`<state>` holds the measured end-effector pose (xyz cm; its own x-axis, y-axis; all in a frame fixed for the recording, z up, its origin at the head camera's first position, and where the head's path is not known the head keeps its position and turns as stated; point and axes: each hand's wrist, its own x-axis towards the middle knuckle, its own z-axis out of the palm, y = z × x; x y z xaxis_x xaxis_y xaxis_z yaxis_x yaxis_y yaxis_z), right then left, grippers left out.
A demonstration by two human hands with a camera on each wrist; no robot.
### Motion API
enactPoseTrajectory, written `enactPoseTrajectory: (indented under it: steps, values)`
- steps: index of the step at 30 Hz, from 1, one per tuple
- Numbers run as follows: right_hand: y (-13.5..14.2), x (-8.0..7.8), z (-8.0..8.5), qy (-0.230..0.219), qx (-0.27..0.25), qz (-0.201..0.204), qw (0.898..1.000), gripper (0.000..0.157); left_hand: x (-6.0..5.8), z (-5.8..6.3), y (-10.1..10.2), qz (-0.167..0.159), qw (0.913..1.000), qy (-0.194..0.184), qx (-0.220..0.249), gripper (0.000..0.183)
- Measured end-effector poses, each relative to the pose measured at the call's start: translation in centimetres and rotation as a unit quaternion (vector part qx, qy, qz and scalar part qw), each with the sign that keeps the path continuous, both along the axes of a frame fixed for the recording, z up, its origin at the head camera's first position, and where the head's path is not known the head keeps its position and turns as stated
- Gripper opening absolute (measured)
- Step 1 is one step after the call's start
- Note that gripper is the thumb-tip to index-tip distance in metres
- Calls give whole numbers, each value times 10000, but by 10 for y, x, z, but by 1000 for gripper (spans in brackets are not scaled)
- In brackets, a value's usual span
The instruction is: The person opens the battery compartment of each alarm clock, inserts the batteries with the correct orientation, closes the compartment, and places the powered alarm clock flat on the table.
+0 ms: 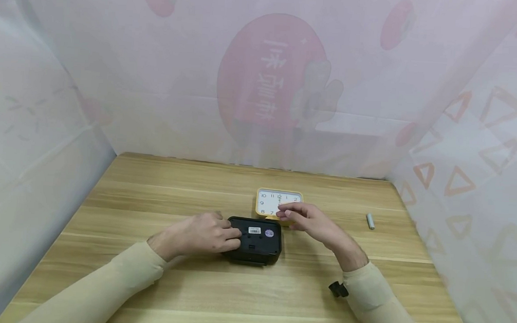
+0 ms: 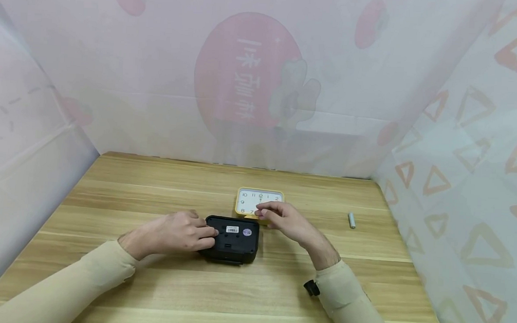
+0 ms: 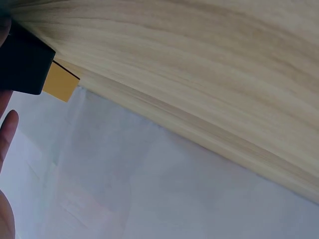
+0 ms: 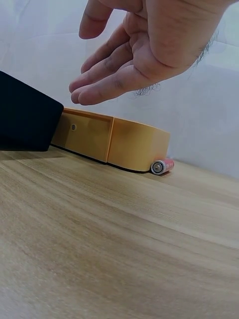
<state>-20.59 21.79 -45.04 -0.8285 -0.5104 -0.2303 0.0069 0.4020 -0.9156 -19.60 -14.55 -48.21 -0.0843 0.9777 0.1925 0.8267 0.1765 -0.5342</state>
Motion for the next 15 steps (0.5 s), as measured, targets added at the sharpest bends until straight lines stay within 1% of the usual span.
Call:
enactPoseTrajectory:
  steps: [7,11,12,13,15]
  values:
    - [-1,0,-1,12,47,-10,10000,51,-1,-1,-1,55,9996,-105,-258,25]
    - [-1,0,-1,31,63,-15,10000,50,-1,0,-3,70,9994,-268,-203,24]
    - [-1,0,-1,38,66,-18,10000,50,-1,0,-3,81,9992,-360,-165,24]
    - [-1,1,-1,49,74,-22,10000,50,-2,0,-3,103,9985,-533,-107,25]
    - [-2,1,0,79,106,-32,9999,50,-4,0,-4,201,9942,-1060,29,30]
